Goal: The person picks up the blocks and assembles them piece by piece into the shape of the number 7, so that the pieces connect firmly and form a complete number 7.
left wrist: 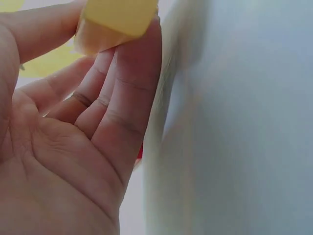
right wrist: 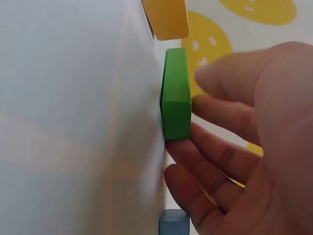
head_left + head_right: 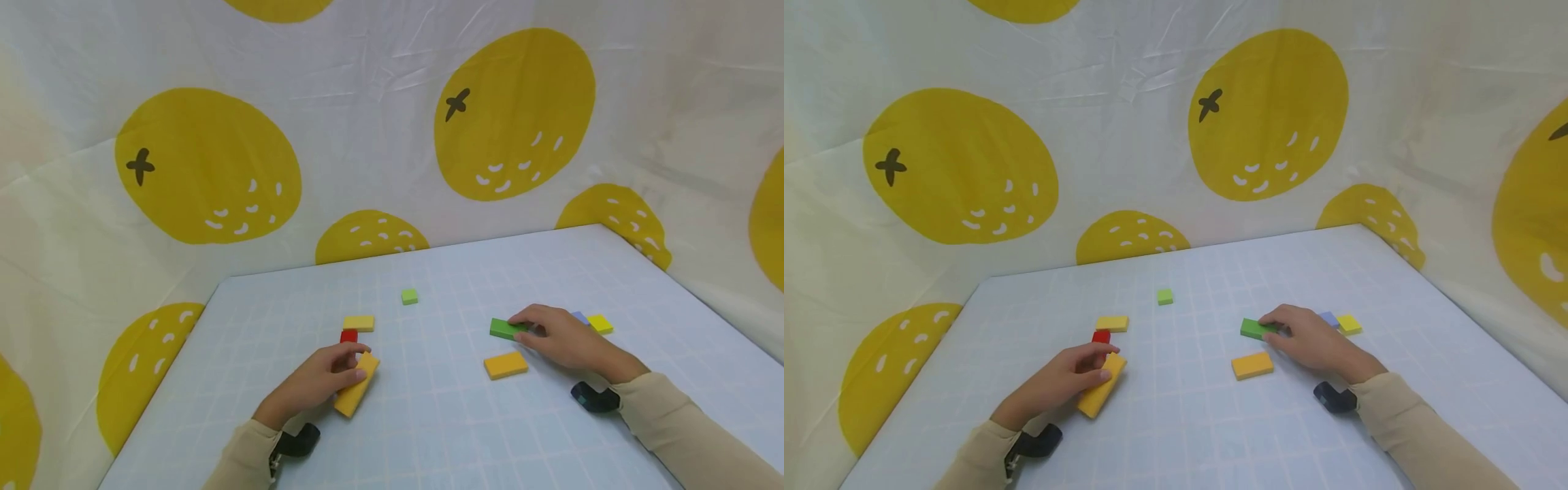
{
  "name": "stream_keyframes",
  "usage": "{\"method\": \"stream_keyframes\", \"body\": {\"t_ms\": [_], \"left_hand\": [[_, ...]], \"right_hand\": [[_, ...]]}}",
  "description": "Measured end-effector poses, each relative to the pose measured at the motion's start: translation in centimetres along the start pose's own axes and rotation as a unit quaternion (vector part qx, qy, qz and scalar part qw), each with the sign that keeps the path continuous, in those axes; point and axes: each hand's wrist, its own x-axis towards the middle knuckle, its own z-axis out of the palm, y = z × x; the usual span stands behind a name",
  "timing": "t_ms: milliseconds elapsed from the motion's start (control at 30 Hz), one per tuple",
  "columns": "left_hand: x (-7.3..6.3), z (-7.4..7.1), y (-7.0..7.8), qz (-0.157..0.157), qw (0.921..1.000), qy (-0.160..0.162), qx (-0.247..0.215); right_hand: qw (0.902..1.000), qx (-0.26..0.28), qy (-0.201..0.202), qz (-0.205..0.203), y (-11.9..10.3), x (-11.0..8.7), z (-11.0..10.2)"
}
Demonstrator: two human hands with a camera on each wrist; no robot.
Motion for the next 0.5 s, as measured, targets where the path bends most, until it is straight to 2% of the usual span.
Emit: {"method": "stream_keyframes", "body": {"t_ms": [300, 500], "left_hand": [[0.3, 0.7, 0.4, 0.019, 0.9996, -0.001, -0.020], [0.9, 1.6, 0.9, 0.022, 0.9987, -0.018, -0.043]], "right_hand": [[0.9998, -0.008, 0.012, -0.011, 0.1, 0.0, 0.1], [0.9999, -0.008, 0.007, -0.009, 0.1, 0.1, -0.1]]}}
